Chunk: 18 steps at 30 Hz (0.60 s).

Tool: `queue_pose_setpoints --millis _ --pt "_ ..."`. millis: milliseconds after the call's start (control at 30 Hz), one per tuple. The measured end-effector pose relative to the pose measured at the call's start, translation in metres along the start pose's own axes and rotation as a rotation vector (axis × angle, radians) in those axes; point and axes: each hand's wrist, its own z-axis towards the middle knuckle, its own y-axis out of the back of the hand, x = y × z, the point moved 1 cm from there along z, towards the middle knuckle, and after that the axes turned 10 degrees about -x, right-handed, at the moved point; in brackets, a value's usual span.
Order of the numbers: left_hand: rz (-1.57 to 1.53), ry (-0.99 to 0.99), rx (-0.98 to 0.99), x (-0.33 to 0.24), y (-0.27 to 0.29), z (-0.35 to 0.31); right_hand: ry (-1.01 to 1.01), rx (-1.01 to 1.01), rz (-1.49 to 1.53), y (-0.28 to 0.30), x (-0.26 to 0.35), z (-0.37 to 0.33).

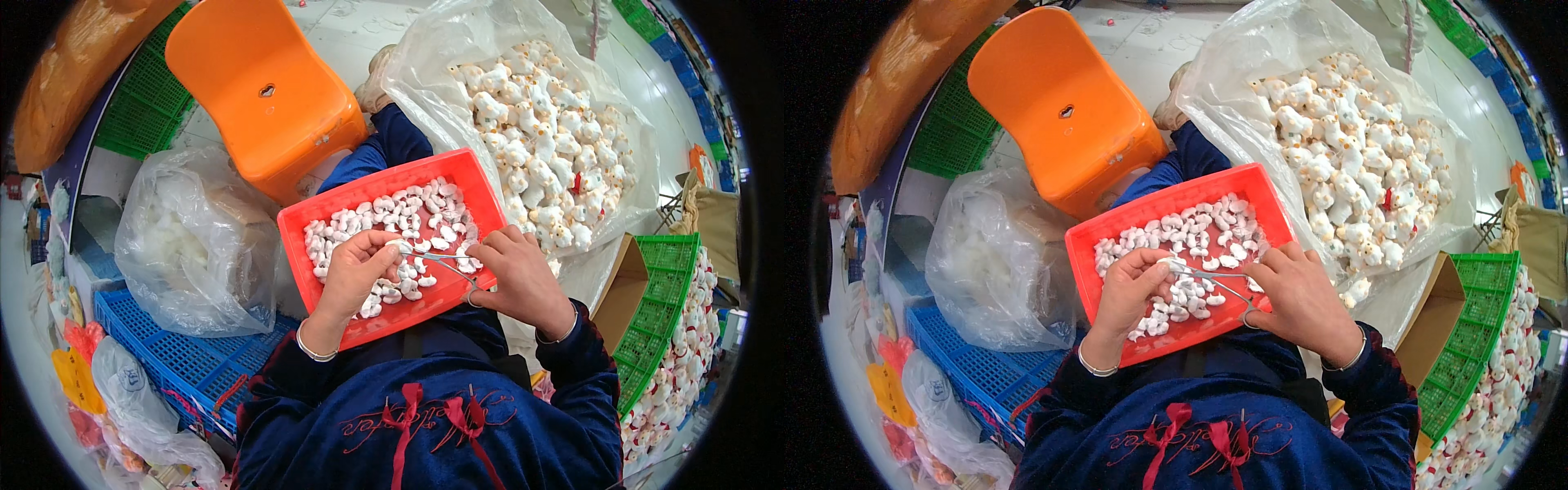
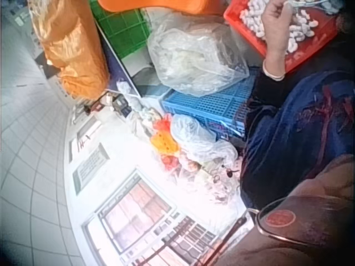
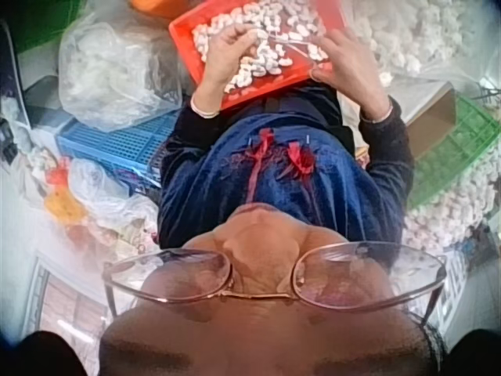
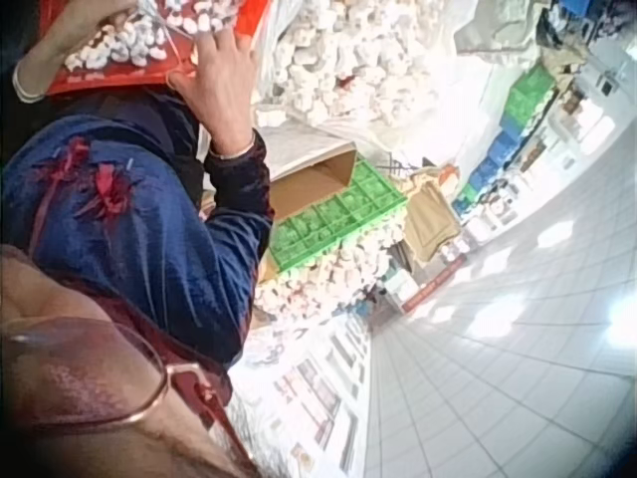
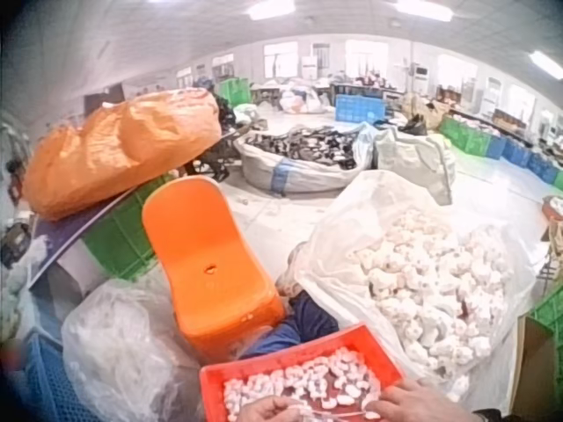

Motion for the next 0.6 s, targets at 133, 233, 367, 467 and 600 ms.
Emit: queue_pose_setpoints --millis 133,233,367,467,600 --pt "0.071 -0.044 -0.010 0.0006 0.0000 -0.0003 -0.010 0.046 -0.020 0.0007 -0.0010 -0.0007" --pt "0.090 -0.061 -0.014 -0.0002 -0.0007 -0.0005 -0.013 0.038 -0.021 0.0013 -0.0008 -0.0007" --pt "0.069 -0.084 -0.006 0.0017 0.0020 0.0003 -0.009 -0.022 -0.004 0.0014 0.0000 -0.0003" --pt "0.115 -0.109 -0.015 -0.0004 -0.0011 -0.0031 -0.010 -0.030 0.016 0.0019 0.0014 0.0021" --pt "0.169 -0.178 -0.034 0.0020 -0.0057 -0.0052 0.004 -0.024 0.003 0.0027 0.0036 0.0040"
